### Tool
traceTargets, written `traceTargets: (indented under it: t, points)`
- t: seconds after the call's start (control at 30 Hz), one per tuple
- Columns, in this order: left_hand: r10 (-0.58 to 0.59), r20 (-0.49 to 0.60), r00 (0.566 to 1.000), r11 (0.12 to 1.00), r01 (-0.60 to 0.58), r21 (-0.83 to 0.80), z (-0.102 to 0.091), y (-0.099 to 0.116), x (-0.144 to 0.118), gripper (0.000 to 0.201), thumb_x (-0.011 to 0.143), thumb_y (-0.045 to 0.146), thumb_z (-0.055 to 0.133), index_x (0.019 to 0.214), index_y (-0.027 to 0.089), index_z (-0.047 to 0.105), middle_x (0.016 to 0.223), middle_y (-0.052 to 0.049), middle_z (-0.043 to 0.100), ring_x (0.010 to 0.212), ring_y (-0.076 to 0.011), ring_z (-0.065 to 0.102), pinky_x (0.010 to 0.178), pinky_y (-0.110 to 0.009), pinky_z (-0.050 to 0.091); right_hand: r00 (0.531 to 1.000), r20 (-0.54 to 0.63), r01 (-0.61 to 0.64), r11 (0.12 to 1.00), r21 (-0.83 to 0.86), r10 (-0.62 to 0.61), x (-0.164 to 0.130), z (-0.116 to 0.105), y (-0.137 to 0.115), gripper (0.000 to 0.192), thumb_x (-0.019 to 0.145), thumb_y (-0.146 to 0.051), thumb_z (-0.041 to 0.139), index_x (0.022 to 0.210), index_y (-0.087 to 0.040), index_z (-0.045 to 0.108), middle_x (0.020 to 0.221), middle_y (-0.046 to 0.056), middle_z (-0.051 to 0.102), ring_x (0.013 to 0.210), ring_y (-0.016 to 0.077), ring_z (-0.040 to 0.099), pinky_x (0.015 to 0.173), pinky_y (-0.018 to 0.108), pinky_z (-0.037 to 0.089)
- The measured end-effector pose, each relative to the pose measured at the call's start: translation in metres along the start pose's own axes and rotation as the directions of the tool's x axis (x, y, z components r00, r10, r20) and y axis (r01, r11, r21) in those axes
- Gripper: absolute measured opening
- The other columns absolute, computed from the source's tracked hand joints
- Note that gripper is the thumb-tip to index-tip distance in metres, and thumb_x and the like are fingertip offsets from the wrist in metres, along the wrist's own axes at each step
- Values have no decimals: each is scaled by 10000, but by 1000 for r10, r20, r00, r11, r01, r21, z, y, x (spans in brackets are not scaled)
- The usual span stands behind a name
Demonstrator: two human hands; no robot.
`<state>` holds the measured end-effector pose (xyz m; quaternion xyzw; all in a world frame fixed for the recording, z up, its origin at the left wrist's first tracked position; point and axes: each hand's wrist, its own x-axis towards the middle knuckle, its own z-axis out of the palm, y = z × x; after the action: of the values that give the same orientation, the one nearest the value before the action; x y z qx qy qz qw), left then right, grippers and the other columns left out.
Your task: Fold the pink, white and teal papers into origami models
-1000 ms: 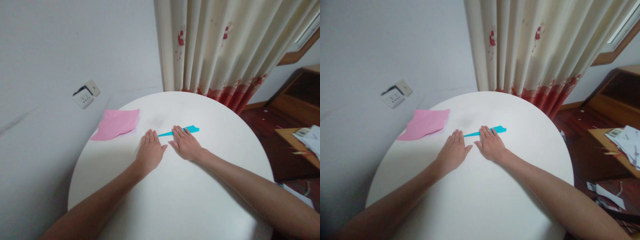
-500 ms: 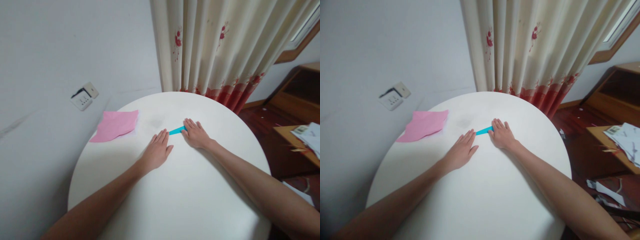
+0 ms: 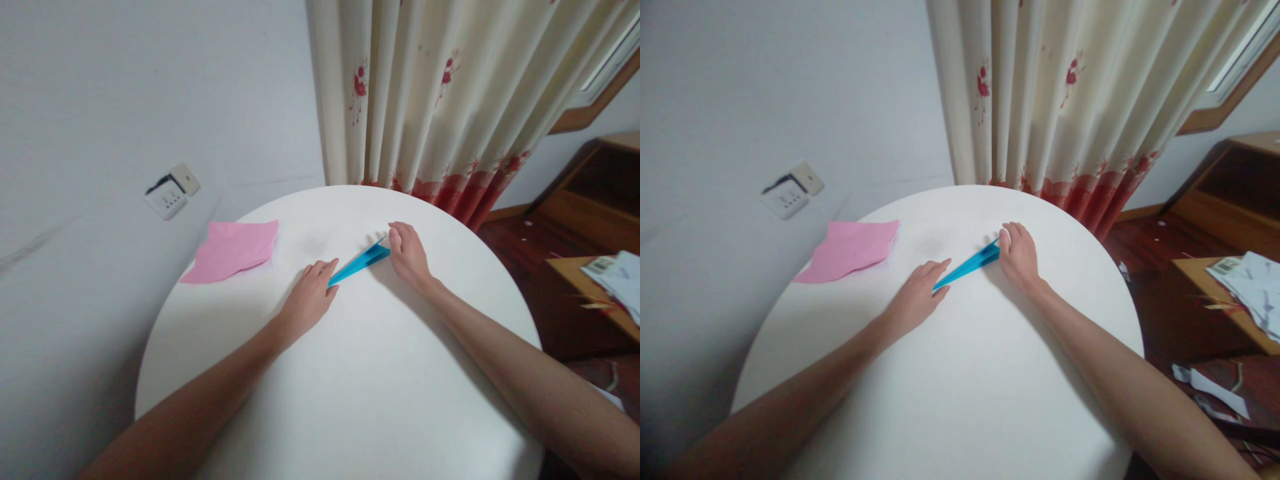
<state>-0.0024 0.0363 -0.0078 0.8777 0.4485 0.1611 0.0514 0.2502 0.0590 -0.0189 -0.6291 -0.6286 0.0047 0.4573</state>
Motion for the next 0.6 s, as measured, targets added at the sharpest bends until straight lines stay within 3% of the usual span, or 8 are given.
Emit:
traceTargets:
  t: [0.1, 0.2, 0.37, 0.5, 0.6]
  points:
    - [-66, -15, 998, 981, 62, -183, 2, -2, 2, 553, 878, 126, 584, 1415, 175, 459, 1222, -103, 618, 903, -184, 654, 904, -342, 524, 996, -79, 53, 997, 60, -48, 1, 0, 1, 471, 1019, -429, 300, 1147, -147, 656, 1181, 158, 656, 1148, 275, 574, 1035, 458, 430]
    - [-101, -14, 995, 933, 90, -350, 6, 0, 3, 559, 857, 141, 628, 1392, 201, 476, 1169, -62, 638, 679, -120, 612, 760, -301, 549, 993, -102, 68, 994, 83, -60, 2, -1, 0, 422, 1016, -402, 321, 1103, -169, 662, 1140, 139, 662, 1119, 263, 576, 1016, 445, 434]
    - [-124, -29, 992, 886, 97, -453, 12, 0, 3, 480, 852, 202, 672, 1314, 202, 543, 1065, -26, 644, 606, -86, 569, 653, -254, 525, 995, -92, 48, 994, 100, -39, 1, -5, -7, 314, 972, -317, 402, 1065, -176, 666, 1102, 119, 659, 1074, 245, 584, 971, 401, 443]
    - [-116, -36, 993, 879, 86, -469, 13, 1, 4, 398, 876, 214, 643, 1269, 186, 584, 980, -17, 638, 633, -98, 577, 647, -250, 521, 996, 92, -11, 996, 90, 2, -6, -8, -23, 250, 918, -247, 452, 981, -167, 681, 987, 89, 683, 863, 194, 621, 804, 310, 464]
    - [-64, -58, 996, 896, 32, -443, 13, 2, 5, 332, 889, 198, 612, 1221, 189, 625, 1051, -39, 616, 667, -103, 579, 670, -260, 533, 948, 318, -42, 999, 32, 30, -16, -11, -41, 233, 912, -256, 472, 847, -177, 682, 807, 43, 692, 720, 162, 596, 705, 267, 419]
